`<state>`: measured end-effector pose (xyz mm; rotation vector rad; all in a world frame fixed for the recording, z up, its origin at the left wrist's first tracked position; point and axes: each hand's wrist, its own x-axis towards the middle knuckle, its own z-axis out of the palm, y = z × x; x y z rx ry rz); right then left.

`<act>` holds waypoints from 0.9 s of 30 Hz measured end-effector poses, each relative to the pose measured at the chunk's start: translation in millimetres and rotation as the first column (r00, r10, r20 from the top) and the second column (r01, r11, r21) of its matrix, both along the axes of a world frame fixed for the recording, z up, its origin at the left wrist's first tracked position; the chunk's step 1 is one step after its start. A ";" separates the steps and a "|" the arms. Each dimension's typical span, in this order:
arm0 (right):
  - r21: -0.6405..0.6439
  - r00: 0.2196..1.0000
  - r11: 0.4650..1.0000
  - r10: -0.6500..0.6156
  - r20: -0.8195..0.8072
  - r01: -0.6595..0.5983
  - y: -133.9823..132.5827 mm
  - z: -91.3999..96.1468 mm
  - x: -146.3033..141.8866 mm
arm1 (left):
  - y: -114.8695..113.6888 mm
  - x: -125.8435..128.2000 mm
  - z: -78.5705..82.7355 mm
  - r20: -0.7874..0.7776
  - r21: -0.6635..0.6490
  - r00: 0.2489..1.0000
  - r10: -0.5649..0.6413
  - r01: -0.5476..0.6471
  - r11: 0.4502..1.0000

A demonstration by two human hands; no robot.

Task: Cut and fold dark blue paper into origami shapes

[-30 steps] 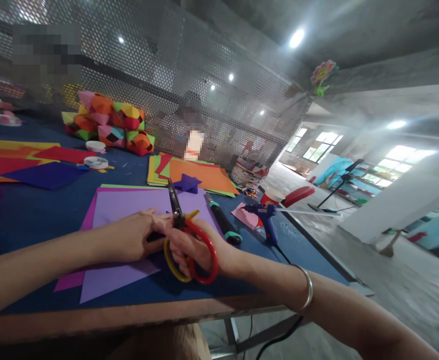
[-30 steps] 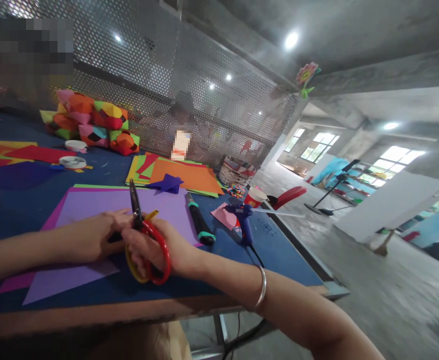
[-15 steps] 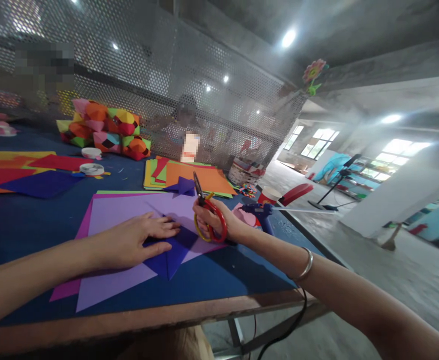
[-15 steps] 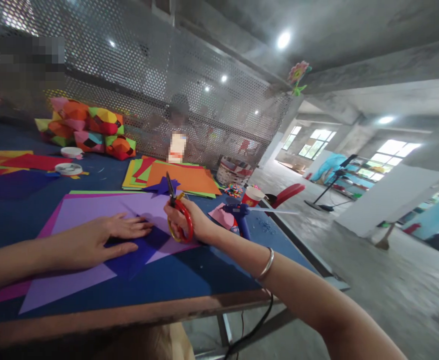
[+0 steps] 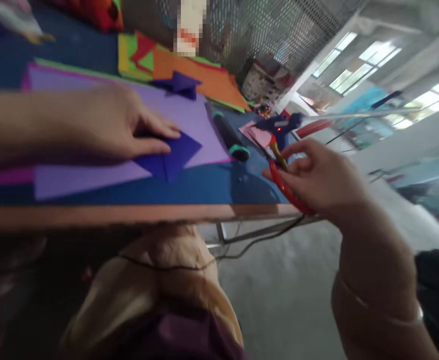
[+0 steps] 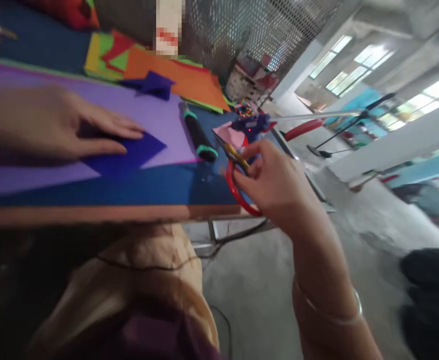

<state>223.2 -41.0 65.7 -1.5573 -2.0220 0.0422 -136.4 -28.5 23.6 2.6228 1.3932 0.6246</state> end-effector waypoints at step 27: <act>-0.072 0.891 0.985 -0.112 0.440 0.159 7.2 -45.6 -34.3 | -1.0 -6.8 -35.3 0.184 -0.239 0.978 -0.099 0.143 0.960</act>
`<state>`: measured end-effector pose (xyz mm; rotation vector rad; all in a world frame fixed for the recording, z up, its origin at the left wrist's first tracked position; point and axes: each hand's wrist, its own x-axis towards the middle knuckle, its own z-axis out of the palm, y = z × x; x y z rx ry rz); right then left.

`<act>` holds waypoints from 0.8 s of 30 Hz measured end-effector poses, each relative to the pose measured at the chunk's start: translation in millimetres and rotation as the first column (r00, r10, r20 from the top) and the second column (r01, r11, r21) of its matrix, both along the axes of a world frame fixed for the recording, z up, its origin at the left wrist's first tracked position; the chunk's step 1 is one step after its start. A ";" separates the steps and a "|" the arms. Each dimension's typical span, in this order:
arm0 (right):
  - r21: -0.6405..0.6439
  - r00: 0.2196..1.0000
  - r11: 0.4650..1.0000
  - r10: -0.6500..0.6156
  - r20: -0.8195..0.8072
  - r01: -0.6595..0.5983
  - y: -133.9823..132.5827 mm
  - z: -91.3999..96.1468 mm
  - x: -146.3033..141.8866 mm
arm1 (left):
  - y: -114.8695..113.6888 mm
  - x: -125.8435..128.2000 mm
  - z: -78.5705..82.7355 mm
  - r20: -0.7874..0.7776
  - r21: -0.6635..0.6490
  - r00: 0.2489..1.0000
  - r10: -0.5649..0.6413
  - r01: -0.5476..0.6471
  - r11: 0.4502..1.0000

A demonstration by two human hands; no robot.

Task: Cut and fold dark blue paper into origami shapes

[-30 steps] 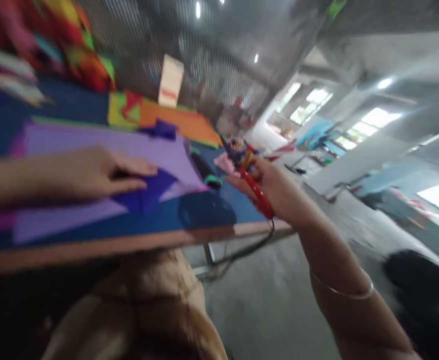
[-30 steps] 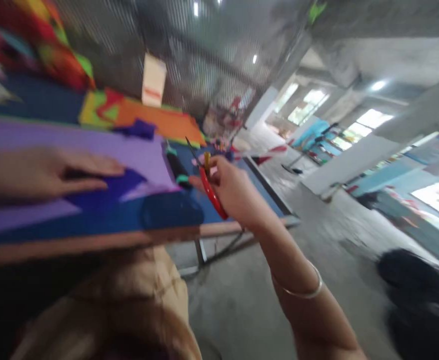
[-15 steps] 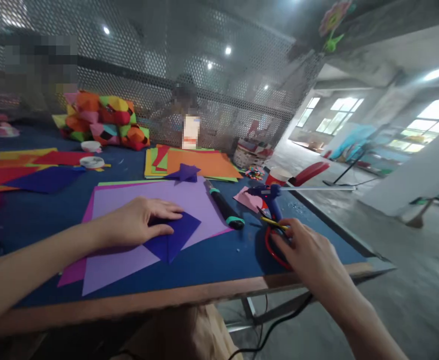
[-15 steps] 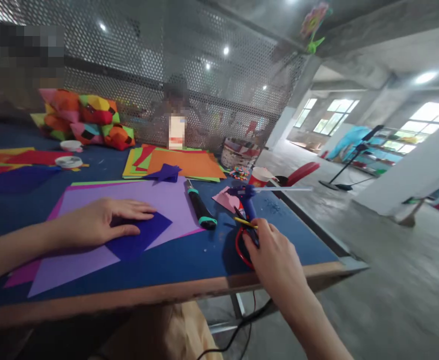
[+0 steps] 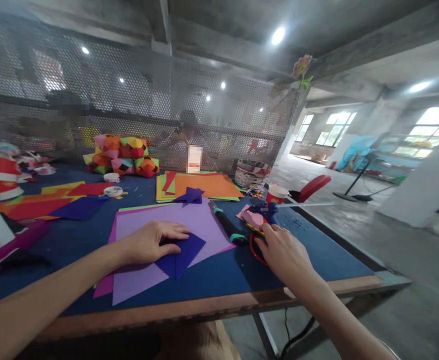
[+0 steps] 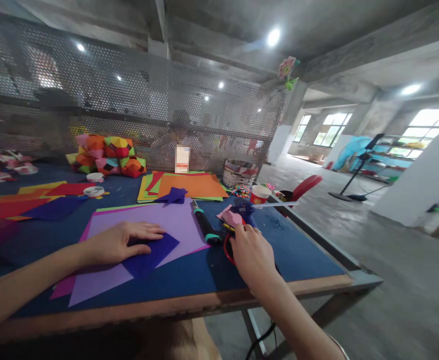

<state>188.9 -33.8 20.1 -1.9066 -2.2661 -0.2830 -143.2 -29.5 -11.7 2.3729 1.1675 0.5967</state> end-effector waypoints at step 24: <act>0.113 0.795 0.841 0.538 -0.281 -0.530 48.0 -19.5 -68.5 | 4.8 -13.2 -0.9 0.059 -0.066 0.997 -0.059 0.063 0.996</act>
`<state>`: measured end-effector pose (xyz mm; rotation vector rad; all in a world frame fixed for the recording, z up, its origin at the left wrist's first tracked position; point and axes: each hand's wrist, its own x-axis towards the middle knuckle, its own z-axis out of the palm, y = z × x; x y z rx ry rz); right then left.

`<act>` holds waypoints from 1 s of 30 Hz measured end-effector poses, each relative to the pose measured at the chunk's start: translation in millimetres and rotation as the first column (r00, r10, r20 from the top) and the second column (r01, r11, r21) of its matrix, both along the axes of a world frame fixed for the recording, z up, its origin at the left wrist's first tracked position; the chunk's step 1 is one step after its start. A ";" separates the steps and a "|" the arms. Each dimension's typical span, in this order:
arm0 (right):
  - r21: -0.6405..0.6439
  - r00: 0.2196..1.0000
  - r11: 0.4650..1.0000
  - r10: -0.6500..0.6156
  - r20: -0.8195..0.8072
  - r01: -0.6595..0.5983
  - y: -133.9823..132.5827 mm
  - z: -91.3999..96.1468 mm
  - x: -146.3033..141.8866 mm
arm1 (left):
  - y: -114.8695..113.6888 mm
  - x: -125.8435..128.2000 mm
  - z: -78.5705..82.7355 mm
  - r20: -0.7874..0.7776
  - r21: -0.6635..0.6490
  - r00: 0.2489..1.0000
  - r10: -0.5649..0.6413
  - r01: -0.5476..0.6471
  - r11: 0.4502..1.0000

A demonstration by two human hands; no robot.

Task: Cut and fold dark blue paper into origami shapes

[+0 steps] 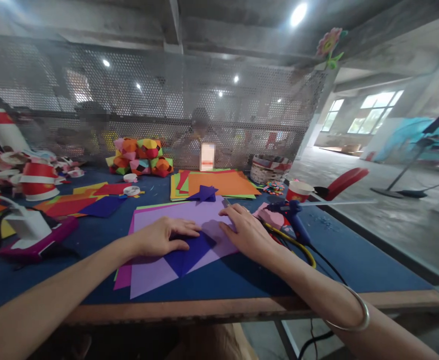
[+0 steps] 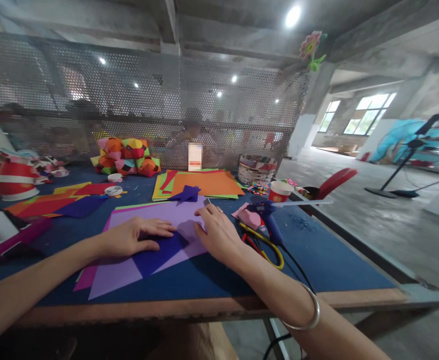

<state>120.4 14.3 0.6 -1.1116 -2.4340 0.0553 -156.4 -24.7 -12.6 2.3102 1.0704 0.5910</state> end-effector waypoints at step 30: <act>-0.067 0.992 0.996 0.042 -0.123 -0.051 9.5 7.5 6.7 | -7.2 8.4 15.1 0.001 -0.025 0.998 0.058 -0.058 0.998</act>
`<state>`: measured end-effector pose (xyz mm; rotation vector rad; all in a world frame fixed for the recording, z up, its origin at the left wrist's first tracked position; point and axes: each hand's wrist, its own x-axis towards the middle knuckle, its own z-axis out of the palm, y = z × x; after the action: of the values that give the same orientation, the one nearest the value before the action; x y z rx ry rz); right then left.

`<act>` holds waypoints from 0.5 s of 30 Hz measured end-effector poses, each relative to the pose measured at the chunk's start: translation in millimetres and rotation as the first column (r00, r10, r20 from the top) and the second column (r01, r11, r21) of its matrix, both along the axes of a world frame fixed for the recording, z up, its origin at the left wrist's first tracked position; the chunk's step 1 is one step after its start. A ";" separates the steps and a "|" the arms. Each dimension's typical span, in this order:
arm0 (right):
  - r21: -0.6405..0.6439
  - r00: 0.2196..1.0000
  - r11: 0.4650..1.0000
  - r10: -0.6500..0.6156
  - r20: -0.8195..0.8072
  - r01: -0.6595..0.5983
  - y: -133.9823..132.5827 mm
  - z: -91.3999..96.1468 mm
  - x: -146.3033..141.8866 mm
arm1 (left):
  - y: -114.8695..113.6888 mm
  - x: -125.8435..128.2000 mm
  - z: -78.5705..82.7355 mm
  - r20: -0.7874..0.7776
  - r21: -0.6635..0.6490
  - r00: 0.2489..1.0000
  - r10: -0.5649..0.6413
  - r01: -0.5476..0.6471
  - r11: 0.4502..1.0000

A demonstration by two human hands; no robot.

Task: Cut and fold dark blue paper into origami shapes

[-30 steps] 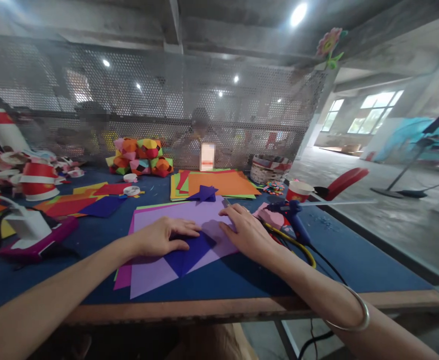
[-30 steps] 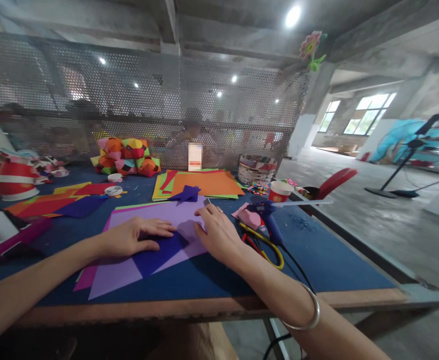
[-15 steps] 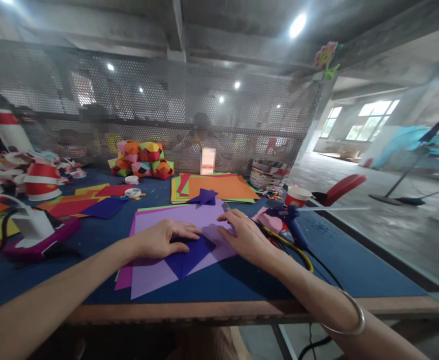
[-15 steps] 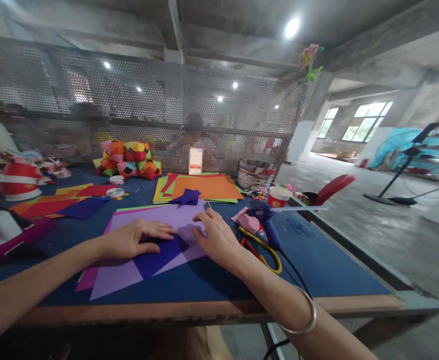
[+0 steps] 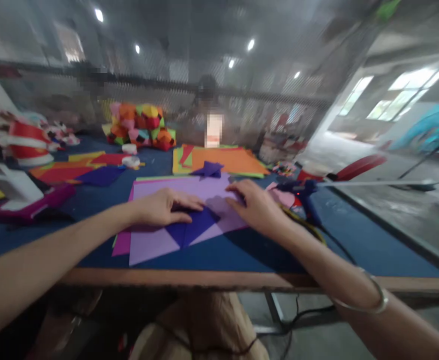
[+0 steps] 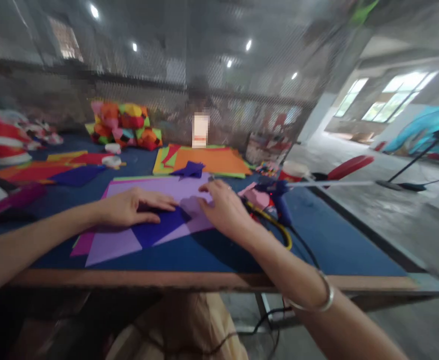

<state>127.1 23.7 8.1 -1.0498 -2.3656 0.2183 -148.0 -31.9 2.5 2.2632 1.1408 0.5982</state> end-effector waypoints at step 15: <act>0.116 0.998 0.991 -0.065 0.001 0.065 -0.7 -7.9 4.4 | 2.6 5.6 -11.5 0.011 0.035 0.999 -0.041 0.040 0.999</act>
<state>131.5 23.0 0.2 -1.0703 -2.3138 0.0541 -142.4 -29.3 -9.0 2.3033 1.0842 0.6183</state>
